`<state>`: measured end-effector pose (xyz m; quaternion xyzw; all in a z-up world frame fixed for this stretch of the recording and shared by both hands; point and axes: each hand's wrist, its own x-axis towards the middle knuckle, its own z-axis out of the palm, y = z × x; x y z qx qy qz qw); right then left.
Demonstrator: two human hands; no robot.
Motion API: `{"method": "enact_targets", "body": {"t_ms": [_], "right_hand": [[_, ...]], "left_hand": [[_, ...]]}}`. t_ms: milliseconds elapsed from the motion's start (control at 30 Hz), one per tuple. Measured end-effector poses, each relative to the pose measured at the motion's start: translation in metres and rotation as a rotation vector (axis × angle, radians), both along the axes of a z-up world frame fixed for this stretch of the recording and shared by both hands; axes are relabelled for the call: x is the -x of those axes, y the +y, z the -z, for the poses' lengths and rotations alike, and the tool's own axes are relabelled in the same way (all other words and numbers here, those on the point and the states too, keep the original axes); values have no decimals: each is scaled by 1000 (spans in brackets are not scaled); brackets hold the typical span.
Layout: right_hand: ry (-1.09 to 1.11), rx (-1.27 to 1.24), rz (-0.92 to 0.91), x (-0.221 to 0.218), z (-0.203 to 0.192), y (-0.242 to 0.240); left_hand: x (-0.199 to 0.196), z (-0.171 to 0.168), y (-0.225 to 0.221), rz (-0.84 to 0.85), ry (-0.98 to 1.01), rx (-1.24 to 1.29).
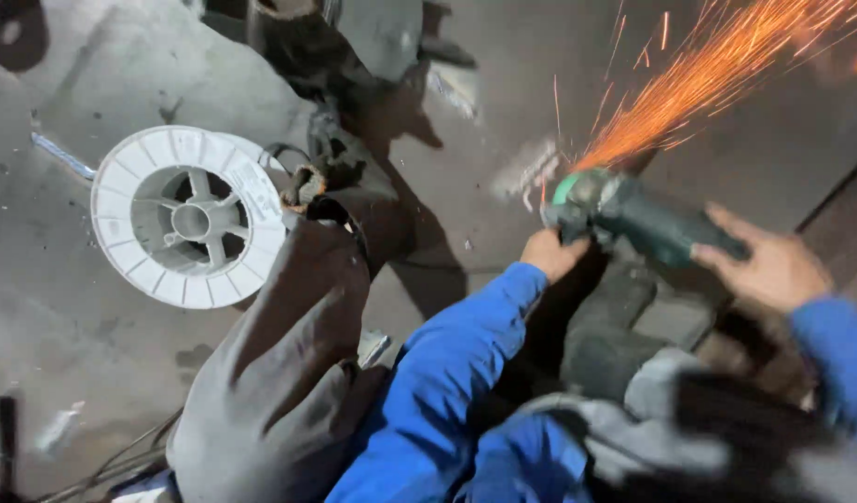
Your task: Grinding metal surfaces with an angle grinder and performing spot welding on a production floor.
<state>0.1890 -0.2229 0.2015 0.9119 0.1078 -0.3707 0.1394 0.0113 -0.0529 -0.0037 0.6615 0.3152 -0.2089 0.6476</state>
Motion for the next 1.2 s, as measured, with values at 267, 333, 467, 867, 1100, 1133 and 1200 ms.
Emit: {"method": "enact_targets", "body": {"t_ms": [267, 333, 467, 867, 1100, 1133, 1200], "right_hand": [[-49, -177, -492, -41, 18, 39], [-58, -83, -552, -60, 25, 28], [-149, -16, -697, -76, 16, 33], [-154, -47, -718, -67, 45, 5], [-98, -11, -694, -76, 60, -3], [-177, -90, -744, -79, 61, -3], [-260, -167, -791, -83, 58, 9]], "left_hand": [[-14, 28, -26, -381, 98, -192], [-25, 15, -29, -363, 117, -156], [-32, 1, -20, -337, 111, -44], [-19, -15, -11, -375, 26, -122], [-24, -8, -12, -345, 214, -131], [-29, -11, -5, -336, 187, -107], [-35, -8, 0, -327, 157, -83]]}}
